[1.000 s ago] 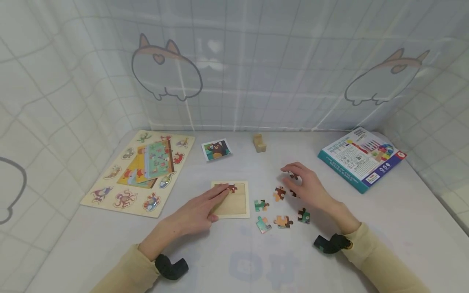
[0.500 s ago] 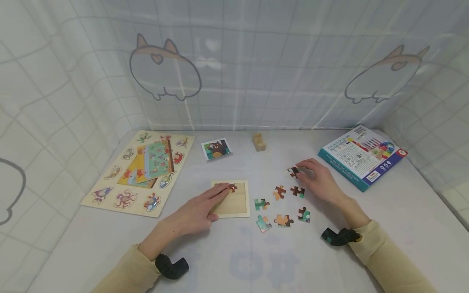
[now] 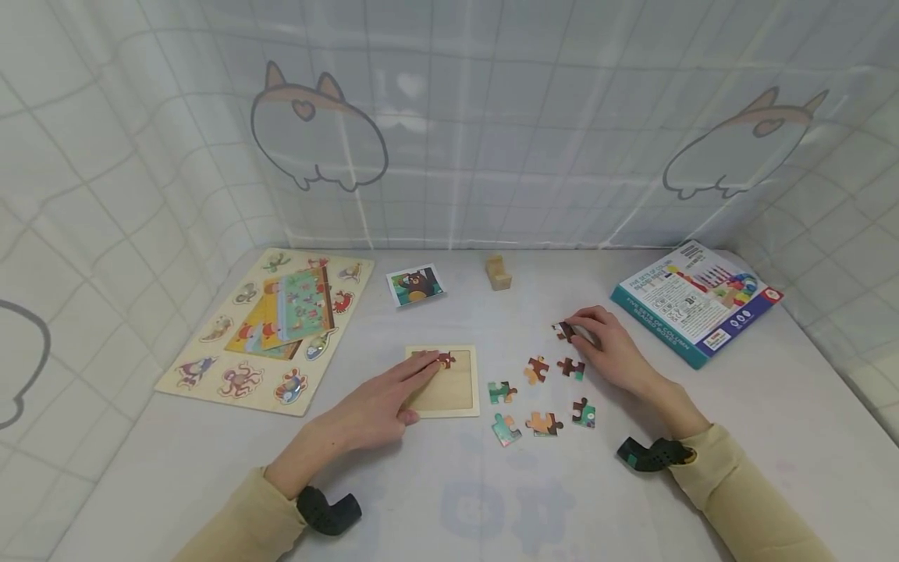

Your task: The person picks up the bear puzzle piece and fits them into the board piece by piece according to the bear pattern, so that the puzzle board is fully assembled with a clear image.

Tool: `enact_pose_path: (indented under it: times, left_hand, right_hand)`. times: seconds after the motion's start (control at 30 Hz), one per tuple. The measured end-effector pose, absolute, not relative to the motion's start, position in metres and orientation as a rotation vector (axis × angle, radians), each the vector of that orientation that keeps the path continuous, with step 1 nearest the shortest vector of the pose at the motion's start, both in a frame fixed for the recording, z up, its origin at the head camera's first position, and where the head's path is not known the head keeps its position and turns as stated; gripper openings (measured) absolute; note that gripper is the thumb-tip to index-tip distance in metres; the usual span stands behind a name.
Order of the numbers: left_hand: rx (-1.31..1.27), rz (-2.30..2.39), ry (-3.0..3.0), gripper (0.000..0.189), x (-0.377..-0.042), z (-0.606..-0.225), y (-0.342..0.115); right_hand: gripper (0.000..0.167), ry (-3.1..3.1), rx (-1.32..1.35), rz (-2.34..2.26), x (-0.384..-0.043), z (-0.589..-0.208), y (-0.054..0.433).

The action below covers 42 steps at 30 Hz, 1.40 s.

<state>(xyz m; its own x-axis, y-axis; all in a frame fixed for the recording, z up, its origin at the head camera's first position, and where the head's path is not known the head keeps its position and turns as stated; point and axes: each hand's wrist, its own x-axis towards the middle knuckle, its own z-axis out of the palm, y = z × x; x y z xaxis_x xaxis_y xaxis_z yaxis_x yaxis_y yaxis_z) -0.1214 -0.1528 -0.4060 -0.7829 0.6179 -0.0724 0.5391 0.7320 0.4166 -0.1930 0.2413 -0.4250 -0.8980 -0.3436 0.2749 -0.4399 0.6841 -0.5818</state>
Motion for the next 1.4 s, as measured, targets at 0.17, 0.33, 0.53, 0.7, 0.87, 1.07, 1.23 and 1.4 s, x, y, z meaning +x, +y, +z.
enact_pose_path:
  times: [0.17, 0.33, 0.53, 0.7, 0.87, 1.07, 1.23, 1.4]
  left_hand:
    - [0.907, 0.566, 2.726, 0.072, -0.1212, -0.4057, -0.1523]
    - [0.890, 0.556, 2.736, 0.073, -0.1207, -0.4057, -0.1516]
    - [0.905, 0.553, 2.745, 0.073, -0.1203, -0.4054, -0.1513]
    - [0.925, 0.568, 2.745, 0.073, -0.1211, -0.4061, -0.1513]
    - [0.935, 0.568, 2.746, 0.073, -0.1217, -0.4071, -0.1511]
    - [0.928, 0.562, 2.747, 0.074, -0.1217, -0.4074, -0.1513]
    - [0.904, 0.572, 2.739, 0.073, -0.1210, -0.4055, -0.1520]
    - [0.898, 0.568, 2.738, 0.073, -0.1210, -0.4052, -0.1519]
  right_hand:
    - [0.029, -2.758, 0.635, 1.009, -0.1927, -0.4251, 0.2414]
    - [0.029, -2.773, 0.611, 1.036, -0.1915, -0.4232, 0.2409]
    - [0.028, -2.768, 0.591, 1.063, -0.1911, -0.4237, 0.2399]
    - [0.024, -2.756, 0.587, 1.067, -0.1916, -0.4257, 0.2402]
    - [0.021, -2.769, 0.585, 1.081, -0.1928, -0.4267, 0.2402]
    - [0.021, -2.758, 0.614, 1.070, -0.1941, -0.4288, 0.2414]
    - [0.020, -2.745, 0.641, 1.051, -0.1952, -0.4303, 0.2427]
    - [0.019, -2.749, 0.647, 1.036, -0.1946, -0.4301, 0.2429]
